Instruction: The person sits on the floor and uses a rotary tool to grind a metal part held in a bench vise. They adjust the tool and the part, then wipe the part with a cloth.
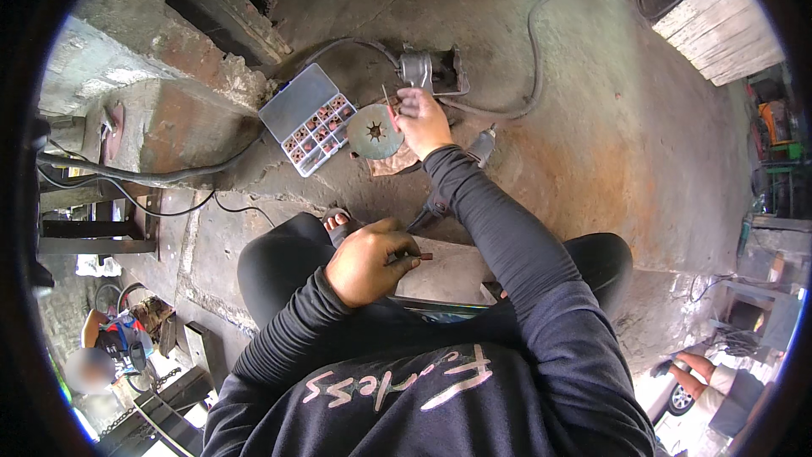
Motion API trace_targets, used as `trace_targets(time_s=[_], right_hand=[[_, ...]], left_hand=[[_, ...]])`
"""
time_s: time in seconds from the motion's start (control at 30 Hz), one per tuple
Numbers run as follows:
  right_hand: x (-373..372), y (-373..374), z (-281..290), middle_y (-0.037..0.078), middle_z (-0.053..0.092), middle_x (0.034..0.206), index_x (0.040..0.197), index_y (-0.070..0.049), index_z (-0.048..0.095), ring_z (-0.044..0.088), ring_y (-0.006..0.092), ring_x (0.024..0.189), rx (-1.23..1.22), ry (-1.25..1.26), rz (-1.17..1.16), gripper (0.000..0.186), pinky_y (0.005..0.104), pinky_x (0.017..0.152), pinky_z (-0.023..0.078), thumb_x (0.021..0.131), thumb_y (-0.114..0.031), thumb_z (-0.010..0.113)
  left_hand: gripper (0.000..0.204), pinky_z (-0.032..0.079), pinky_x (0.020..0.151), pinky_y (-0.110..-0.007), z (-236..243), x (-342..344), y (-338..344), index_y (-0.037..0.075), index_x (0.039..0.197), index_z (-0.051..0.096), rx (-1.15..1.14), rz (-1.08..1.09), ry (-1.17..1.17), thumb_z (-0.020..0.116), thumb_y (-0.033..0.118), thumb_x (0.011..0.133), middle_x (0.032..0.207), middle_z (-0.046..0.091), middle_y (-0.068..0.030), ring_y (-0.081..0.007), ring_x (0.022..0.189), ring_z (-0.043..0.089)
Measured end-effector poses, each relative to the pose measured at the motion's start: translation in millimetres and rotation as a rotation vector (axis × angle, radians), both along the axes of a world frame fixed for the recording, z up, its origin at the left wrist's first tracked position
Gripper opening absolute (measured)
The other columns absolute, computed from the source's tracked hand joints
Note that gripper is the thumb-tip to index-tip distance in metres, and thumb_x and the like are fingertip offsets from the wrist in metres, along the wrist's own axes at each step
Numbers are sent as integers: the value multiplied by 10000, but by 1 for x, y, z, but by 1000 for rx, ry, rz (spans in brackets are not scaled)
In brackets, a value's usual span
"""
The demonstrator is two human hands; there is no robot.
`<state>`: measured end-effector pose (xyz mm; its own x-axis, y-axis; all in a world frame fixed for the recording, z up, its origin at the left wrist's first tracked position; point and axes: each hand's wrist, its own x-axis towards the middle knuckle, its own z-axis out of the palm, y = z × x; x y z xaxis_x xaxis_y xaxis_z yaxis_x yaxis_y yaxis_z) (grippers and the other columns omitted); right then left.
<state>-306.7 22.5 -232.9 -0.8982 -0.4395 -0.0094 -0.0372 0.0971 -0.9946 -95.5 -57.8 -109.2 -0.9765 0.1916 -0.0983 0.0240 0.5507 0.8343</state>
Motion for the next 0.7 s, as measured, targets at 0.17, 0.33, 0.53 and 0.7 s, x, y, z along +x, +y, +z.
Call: trace_targets(time_s=[0.17, 0.33, 0.53, 0.7], right_hand=[[35, 61, -23, 154, 637, 1191, 1155, -43, 629, 579, 343, 1117, 487, 569, -264, 359, 419, 1002, 446, 811, -93, 719], [74, 98, -72, 287, 525, 1268, 1342, 28, 416, 531, 432, 1153, 451, 48, -604, 823, 467, 1026, 429, 728, -283, 866], [58, 88, -80, 352, 594, 1246, 1336, 102, 347, 621, 451, 1160, 629, -252, -594, 998, 442, 994, 490, 677, -383, 918], [59, 92, -54, 248, 657, 1110, 1240, 69, 406, 664, 342, 998, 378, -263, -518, 786, 406, 901, 531, 695, -227, 888]], left_hand=[[126, 507, 679, -383, 8, -7, -3, 26, 900, 725, 130, 82, 53, 780, 64, 792, 849, 627, -128, -307, 743, 634], [145, 471, 620, -332, 11, -8, -4, 13, 914, 723, 267, 292, 0, 798, 45, 793, 783, 595, -95, -220, 665, 580], [156, 477, 670, -270, 11, -7, -8, -17, 969, 720, 378, 466, -65, 789, 21, 835, 833, 677, -62, -128, 732, 607], [310, 473, 654, -226, 6, -10, -11, -38, 1221, 629, 663, 549, 5, 685, -24, 916, 899, 631, -24, -84, 719, 557]])
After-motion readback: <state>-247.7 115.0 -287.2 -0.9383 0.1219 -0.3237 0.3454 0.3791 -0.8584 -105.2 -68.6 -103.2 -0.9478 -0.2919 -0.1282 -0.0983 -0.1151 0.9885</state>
